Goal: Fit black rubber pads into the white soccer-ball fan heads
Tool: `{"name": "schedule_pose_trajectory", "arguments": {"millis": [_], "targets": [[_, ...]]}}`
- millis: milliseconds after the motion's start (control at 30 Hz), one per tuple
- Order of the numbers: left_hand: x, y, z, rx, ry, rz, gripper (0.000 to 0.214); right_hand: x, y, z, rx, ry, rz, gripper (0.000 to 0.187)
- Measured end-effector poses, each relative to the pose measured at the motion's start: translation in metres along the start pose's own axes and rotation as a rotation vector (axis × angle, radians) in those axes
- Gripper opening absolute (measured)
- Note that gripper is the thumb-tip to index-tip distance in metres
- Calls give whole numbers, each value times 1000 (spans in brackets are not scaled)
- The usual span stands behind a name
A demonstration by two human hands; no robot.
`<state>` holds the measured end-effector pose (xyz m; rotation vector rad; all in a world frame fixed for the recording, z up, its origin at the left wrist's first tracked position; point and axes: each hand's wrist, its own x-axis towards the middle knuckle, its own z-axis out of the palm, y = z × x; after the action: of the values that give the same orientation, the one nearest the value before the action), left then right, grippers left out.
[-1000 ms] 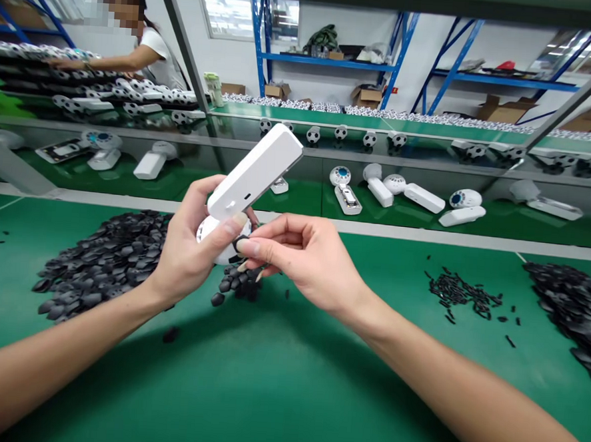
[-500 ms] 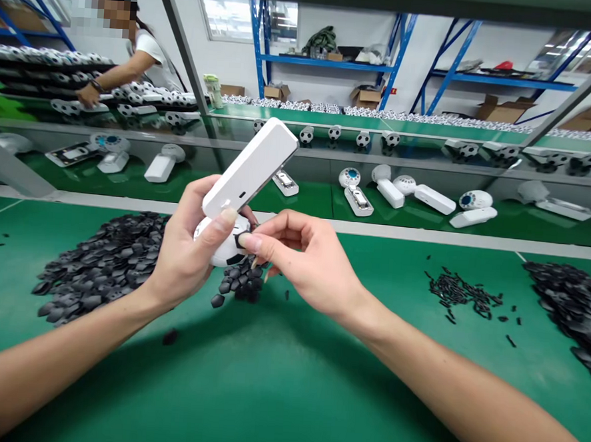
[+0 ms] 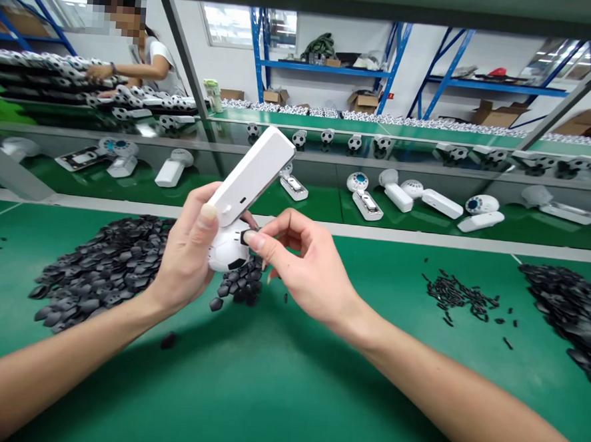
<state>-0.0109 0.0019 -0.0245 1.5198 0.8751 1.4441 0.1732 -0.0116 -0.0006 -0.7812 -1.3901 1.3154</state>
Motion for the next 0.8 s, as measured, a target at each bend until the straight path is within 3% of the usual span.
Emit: {"name": "schedule_pose_trajectory", "arguments": {"millis": [200, 467, 800], "targets": [[-6, 5, -1, 96, -41, 84, 52, -2, 1, 2, -24, -48, 69, 43], [-9, 6, -5, 214, -42, 219, 50, 0, 3, 4, 100, -92, 220, 46], [-10, 25, -8, 416, -70, 399, 36, 0, 7, 3, 209, -184, 327, 46]]}}
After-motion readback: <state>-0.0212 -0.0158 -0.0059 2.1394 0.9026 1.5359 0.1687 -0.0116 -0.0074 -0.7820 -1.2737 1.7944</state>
